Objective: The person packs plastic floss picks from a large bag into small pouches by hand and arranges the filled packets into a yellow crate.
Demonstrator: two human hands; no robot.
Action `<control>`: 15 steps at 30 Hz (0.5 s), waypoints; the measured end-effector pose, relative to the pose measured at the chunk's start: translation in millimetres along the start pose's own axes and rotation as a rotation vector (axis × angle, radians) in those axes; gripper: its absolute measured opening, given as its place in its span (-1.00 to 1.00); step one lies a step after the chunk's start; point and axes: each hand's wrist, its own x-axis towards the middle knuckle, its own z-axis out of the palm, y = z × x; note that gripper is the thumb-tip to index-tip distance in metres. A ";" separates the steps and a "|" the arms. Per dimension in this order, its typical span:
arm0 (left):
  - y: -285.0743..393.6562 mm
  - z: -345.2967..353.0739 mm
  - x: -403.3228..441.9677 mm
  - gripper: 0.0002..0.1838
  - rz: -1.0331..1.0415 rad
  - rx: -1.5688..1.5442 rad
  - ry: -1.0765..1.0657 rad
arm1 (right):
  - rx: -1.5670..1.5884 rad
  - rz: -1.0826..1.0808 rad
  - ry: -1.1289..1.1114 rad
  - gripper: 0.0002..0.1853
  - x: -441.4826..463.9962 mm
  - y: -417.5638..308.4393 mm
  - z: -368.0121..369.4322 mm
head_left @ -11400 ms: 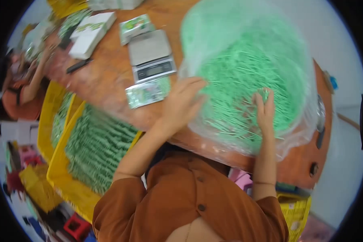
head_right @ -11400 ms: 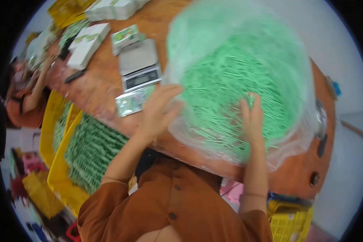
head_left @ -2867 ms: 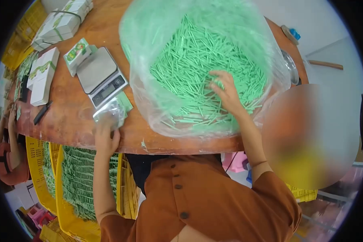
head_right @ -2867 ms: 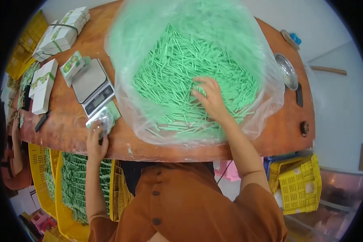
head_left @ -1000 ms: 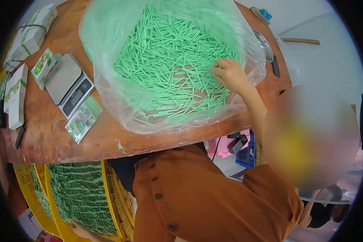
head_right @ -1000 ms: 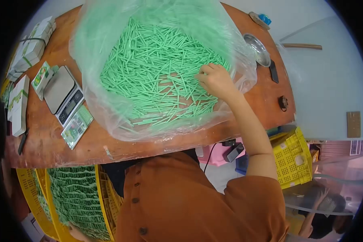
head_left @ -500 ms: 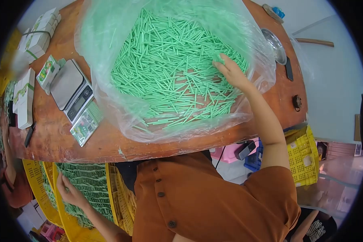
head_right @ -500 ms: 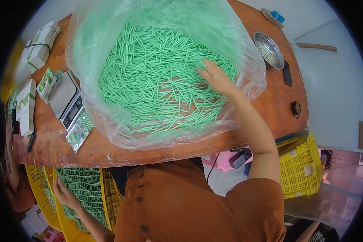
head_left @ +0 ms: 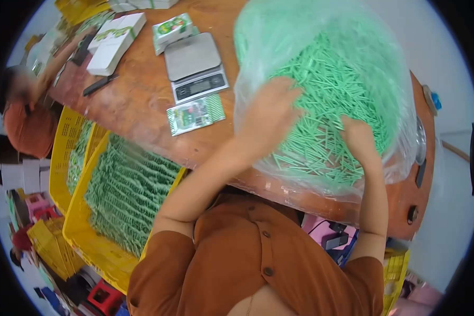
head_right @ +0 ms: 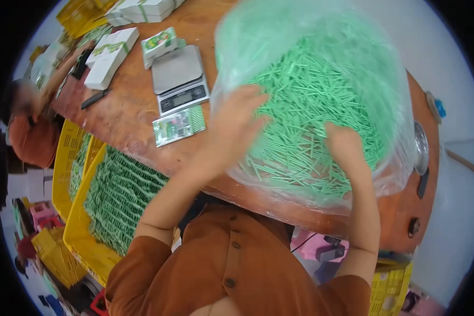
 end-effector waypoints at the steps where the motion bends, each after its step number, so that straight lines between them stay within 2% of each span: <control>1: -25.7 -39.0 -16.0 -0.56 0.075 0.198 -0.006 | 0.017 -0.023 0.001 -0.81 -1.3 -4.3 1.6; 2: -31.9 -71.1 -25.3 -0.59 0.058 0.328 0.020 | 0.322 0.124 0.068 -0.80 -5.2 -7.7 -0.1; 3: -38.4 -95.6 -43.0 -0.59 -0.061 0.578 -0.120 | 0.626 0.291 0.133 -0.79 -9.5 -9.4 0.4; 5: -62.7 -99.9 -83.2 -0.60 -0.046 0.871 -0.272 | 1.236 0.014 0.314 -0.80 -9.3 -16.5 7.6; 7: -93.9 -92.6 -108.0 -0.60 -0.006 0.795 -0.311 | 1.299 0.249 0.173 -0.81 -3.2 -35.9 32.6; 9: -113.3 -97.5 -127.3 -0.61 0.060 0.741 -0.356 | 0.474 -0.196 0.437 -0.75 -1.2 -30.1 60.6; 10: -119.5 -102.5 -130.0 -0.61 0.027 0.681 -0.347 | 0.437 -0.164 0.443 -0.75 -2.3 -21.8 54.4; 12: -111.8 -103.1 -132.2 -0.61 -0.006 0.595 -0.373 | 0.616 -0.039 0.327 -0.66 -14.8 -21.4 46.7; 13: -106.0 -102.8 -126.4 -0.64 0.006 0.478 -0.331 | 0.423 -0.030 0.269 -0.68 -13.8 -20.9 28.6; 14: -97.9 -106.1 -119.4 -0.65 0.012 0.370 -0.290 | 0.423 -0.020 0.273 -0.68 -11.0 -21.7 13.1; 15: -82.4 -109.6 -109.7 -0.68 -0.043 0.348 -0.320 | 0.121 0.057 0.116 -0.72 -8.4 -22.8 0.9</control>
